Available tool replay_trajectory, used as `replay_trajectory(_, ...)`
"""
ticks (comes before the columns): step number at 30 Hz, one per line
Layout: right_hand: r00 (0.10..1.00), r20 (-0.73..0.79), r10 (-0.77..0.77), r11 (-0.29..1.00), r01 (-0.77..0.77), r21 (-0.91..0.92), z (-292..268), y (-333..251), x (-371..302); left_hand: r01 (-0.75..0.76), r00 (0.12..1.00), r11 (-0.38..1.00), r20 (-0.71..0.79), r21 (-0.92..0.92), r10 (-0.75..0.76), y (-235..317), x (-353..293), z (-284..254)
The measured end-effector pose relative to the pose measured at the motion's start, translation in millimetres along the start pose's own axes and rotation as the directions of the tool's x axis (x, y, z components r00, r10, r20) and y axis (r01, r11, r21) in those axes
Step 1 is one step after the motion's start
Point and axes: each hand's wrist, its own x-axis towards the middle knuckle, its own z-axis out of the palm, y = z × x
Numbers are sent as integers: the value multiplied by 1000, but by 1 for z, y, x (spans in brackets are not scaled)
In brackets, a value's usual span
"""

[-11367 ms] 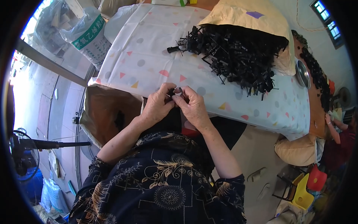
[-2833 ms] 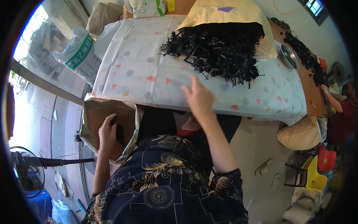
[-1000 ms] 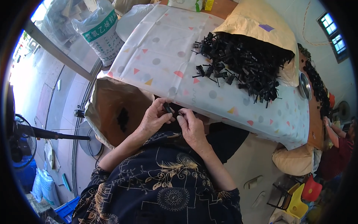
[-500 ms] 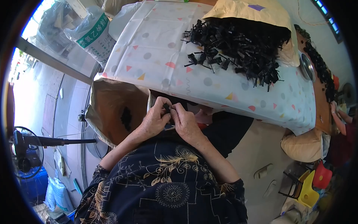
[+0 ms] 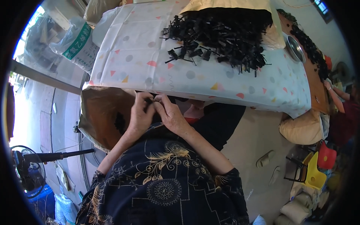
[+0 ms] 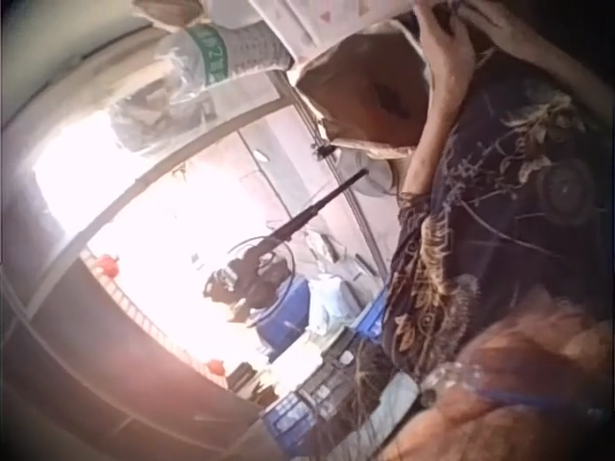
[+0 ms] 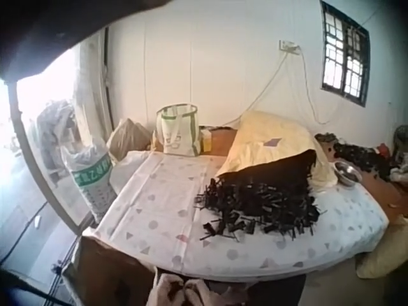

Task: Assemble small black plastic components at a manufacturing workstation.

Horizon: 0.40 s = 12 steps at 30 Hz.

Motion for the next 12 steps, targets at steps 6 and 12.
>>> replay_trajectory(6,978,38,204,925,-205,321,-4,4,0,377,922,309,324,-873,-210,-1,8,-24)
replay_trajectory(12,980,61,190,855,-196,480,-10,7,-4,524,838,207,456,-826,-300,-4,2,-24)
